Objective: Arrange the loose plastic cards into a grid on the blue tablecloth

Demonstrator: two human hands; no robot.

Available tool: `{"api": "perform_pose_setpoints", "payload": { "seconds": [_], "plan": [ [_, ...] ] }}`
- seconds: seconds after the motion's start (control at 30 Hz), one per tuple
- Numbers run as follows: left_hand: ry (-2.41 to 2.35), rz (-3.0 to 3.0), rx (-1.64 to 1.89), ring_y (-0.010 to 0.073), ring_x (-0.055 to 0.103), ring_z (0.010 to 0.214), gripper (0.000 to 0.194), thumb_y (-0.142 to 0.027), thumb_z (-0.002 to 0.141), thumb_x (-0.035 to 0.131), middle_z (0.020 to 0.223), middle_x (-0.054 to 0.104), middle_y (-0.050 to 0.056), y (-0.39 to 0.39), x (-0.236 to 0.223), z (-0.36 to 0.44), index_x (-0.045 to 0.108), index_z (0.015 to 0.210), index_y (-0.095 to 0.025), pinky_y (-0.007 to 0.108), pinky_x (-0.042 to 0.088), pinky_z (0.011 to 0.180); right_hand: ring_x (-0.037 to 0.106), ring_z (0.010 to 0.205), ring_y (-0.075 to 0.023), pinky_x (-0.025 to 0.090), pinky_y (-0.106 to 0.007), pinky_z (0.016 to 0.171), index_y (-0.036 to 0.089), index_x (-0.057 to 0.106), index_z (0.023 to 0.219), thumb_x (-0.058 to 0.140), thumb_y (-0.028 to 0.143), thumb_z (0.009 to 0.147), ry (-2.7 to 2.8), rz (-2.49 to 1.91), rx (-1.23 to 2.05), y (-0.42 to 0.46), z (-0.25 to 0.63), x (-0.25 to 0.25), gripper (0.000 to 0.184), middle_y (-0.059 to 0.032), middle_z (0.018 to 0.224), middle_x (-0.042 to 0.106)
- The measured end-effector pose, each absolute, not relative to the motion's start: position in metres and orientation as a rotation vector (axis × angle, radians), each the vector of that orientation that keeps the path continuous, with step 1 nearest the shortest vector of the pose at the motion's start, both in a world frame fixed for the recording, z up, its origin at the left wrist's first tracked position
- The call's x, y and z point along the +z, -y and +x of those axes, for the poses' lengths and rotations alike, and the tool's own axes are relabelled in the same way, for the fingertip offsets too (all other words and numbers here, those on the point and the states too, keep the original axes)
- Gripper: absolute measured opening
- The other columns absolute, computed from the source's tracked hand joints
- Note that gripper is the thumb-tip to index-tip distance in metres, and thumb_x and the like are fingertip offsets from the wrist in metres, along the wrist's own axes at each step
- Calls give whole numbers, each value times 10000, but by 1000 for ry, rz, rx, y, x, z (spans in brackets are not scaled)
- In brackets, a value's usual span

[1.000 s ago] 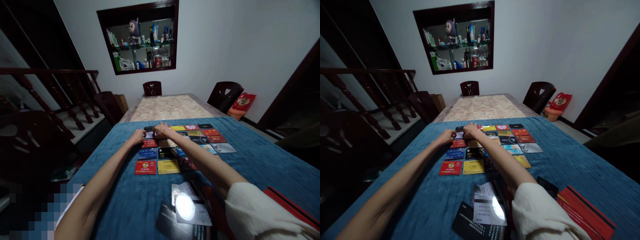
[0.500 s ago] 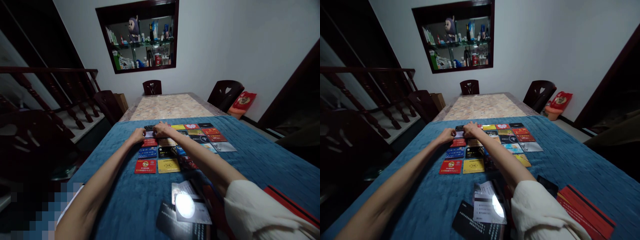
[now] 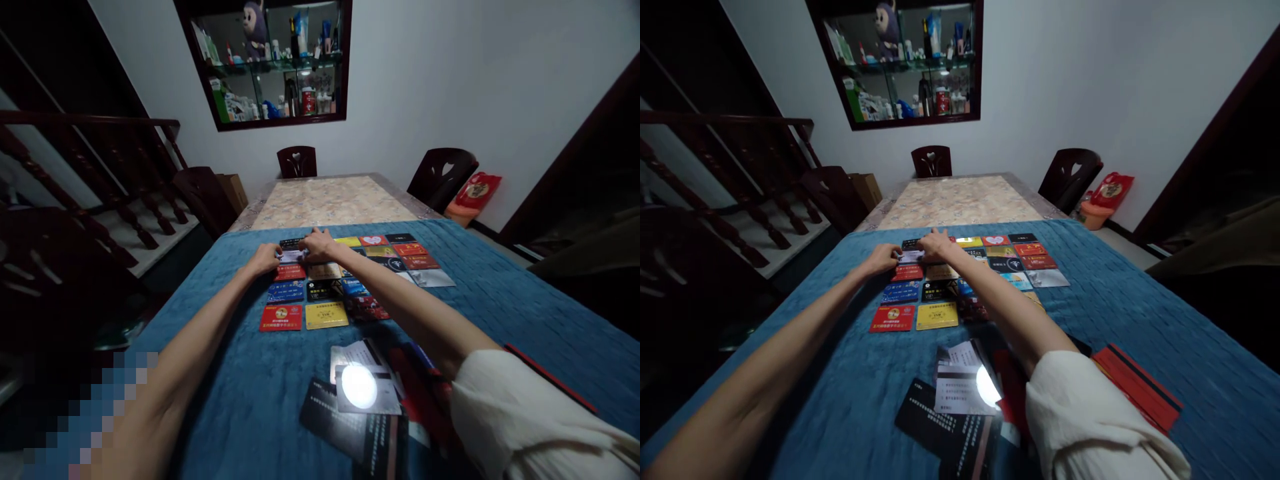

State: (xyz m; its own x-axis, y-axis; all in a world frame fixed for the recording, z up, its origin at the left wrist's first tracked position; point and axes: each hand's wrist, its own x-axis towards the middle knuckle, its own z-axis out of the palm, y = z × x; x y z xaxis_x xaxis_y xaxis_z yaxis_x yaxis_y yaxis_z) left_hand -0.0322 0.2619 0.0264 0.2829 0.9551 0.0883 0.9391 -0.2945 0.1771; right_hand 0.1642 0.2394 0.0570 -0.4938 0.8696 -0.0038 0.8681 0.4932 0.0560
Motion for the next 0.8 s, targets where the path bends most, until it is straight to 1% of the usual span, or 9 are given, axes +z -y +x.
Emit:
{"api": "perform_pose_setpoints", "payload": {
  "seconds": [0.1,0.2,0.3,0.47,0.67,0.8],
  "plan": [
    [-1820,2466,339,220,672,816,399,-78,703,540,864,751,83,-254,30,-31,743,1046,-108,267,509,771,418,1224,-347,355,-458,922,247,686,1185,578,273,851,-2732,1558,116,-228,176,58,352,-111,1280,635],
    [-1812,2501,414,231,668,854,358,-105,743,503,906,752,99,-241,33,-26,759,993,-104,285,505,800,431,1165,-333,335,-425,857,211,722,1060,553,258,872,-2815,1531,183,-212,190,57,257,-121,1190,671],
    [-1769,2541,469,228,665,853,335,-132,767,482,902,750,103,-223,34,-16,770,936,-102,292,501,817,437,1121,-322,301,-400,809,183,732,965,535,219,885,-2869,1545,248,-193,204,56,217,-139,1111,698],
    [-1685,2588,551,229,661,838,322,-168,791,473,909,751,106,-187,31,3,771,894,-104,308,505,812,433,1116,-300,268,-381,784,180,734,939,532,207,896,-2902,1601,269,-160,229,55,208,-125,1086,714],
    [-1497,2656,663,214,665,840,272,-143,815,492,898,751,90,-143,26,22,760,857,-141,307,509,800,467,1058,-270,246,-373,779,179,725,881,518,167,904,-2938,1606,259,-114,255,57,208,-105,984,729],
    [-1394,2676,634,207,660,828,251,-105,827,506,888,729,95,-108,25,33,752,864,-136,305,507,777,474,1033,-257,247,-366,784,183,716,879,553,206,908,-2991,1565,223,-81,268,53,167,-98,990,718]
  ]
}}
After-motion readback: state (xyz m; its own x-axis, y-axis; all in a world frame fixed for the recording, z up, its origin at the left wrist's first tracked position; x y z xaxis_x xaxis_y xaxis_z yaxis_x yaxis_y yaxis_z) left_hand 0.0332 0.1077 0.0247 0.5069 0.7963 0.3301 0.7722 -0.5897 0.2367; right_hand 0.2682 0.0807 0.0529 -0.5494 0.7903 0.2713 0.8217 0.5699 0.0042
